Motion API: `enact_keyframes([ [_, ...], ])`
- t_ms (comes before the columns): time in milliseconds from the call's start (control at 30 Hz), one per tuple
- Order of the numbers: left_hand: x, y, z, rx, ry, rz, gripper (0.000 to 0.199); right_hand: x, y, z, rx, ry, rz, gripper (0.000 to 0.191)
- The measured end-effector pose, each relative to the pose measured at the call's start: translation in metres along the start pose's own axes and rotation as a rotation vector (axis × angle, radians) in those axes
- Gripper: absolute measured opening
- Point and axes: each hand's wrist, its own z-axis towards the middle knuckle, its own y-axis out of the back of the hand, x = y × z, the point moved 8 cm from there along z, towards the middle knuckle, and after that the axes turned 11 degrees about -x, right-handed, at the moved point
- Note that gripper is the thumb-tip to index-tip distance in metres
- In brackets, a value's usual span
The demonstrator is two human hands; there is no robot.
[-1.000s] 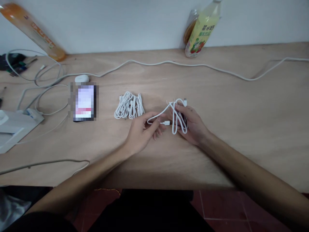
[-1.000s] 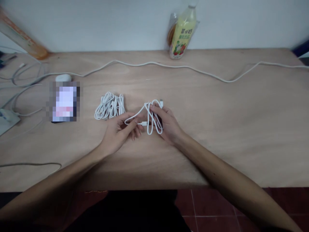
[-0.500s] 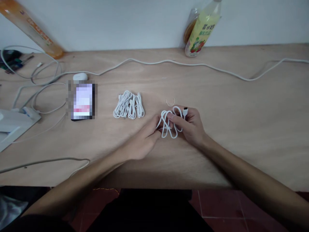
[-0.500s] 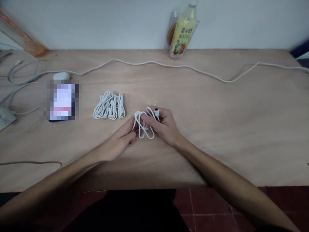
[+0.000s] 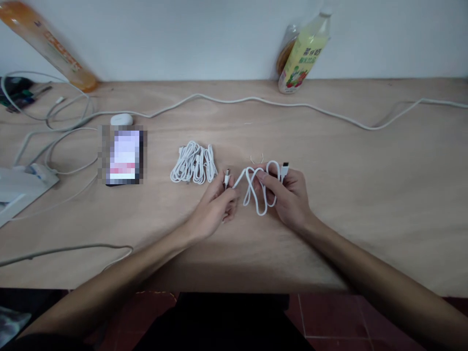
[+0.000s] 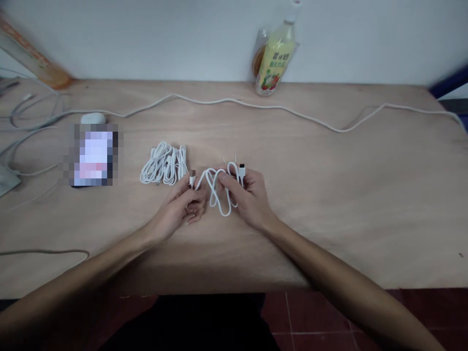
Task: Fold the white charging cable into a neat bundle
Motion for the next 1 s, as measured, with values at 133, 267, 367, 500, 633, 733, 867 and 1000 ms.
enact_keyframes([
  [133,-0.002,-0.001,0.002,0.002,-0.036,-0.035,0.024,-0.007,0.004,0.003,-0.054,-0.054,0.055,0.034],
  [267,-0.011,0.002,0.001,-0.046,-0.147,-0.153,0.028,-0.013,0.002,0.004,-0.073,-0.185,0.155,0.033],
  [367,-0.016,0.004,0.0,-0.059,-0.157,-0.284,0.023,-0.017,0.001,0.002,-0.094,-0.296,0.216,0.034],
  [500,-0.02,0.008,-0.002,-0.108,-0.187,-0.326,0.018,-0.023,0.0,0.001,-0.06,-0.41,0.262,0.025],
  [633,-0.011,0.013,0.001,-0.158,-0.163,-0.313,0.025,-0.029,-0.001,0.001,0.01,-0.485,0.336,0.015],
  [733,-0.01,0.015,0.003,-0.163,-0.228,-0.252,0.031,-0.031,-0.003,-0.001,0.038,-0.527,0.359,0.013],
  [867,-0.007,0.007,0.003,-0.082,-0.158,-0.306,0.031,-0.03,-0.005,-0.002,0.046,-0.516,0.363,0.018],
  [1000,-0.012,0.001,0.003,-0.04,-0.085,-0.398,0.029,-0.026,-0.005,0.0,0.055,-0.456,0.353,0.026],
])
